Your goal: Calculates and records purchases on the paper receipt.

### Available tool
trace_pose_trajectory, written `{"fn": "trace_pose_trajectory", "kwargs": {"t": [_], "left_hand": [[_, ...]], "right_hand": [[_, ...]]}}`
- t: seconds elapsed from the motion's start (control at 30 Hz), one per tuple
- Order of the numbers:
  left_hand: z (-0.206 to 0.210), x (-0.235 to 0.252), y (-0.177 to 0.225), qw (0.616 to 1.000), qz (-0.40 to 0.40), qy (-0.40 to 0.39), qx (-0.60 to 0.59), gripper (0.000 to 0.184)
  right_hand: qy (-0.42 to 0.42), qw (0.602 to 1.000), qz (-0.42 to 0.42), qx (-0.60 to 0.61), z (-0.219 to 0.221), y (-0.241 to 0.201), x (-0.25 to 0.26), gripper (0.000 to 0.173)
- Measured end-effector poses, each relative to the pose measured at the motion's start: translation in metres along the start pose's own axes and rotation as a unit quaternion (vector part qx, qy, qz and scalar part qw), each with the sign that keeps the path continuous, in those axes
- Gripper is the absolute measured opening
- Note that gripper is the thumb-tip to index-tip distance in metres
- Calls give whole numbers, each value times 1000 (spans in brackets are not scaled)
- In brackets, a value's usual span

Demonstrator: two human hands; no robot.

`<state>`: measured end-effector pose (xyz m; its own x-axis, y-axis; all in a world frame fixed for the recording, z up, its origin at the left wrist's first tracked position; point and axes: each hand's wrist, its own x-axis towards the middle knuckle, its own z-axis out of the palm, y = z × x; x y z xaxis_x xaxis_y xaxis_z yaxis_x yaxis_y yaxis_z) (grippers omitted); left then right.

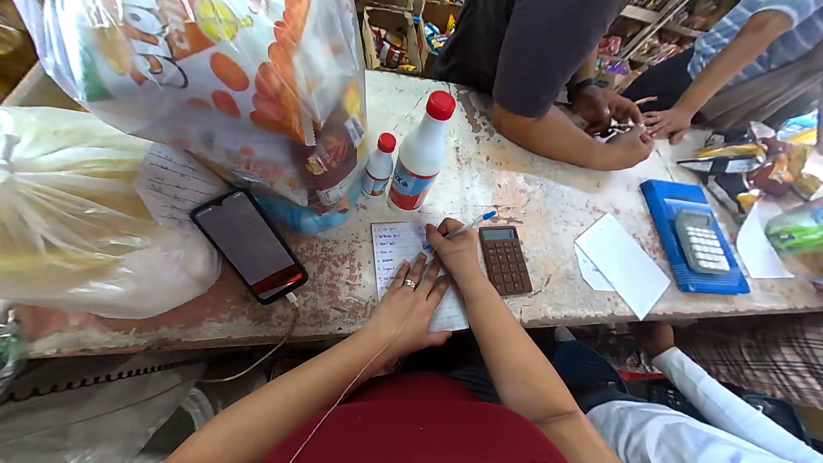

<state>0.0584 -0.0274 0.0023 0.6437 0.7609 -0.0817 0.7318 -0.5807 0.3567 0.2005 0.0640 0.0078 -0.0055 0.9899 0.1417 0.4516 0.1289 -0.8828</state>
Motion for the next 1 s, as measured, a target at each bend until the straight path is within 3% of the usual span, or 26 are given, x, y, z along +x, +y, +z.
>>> {"fn": "trace_pose_trajectory", "kwargs": {"t": [1.0], "left_hand": [[-1,0,0,1000,0,-4,1,92]], "right_hand": [[-7,1000,3,-28,1,-2,-1,31]]}}
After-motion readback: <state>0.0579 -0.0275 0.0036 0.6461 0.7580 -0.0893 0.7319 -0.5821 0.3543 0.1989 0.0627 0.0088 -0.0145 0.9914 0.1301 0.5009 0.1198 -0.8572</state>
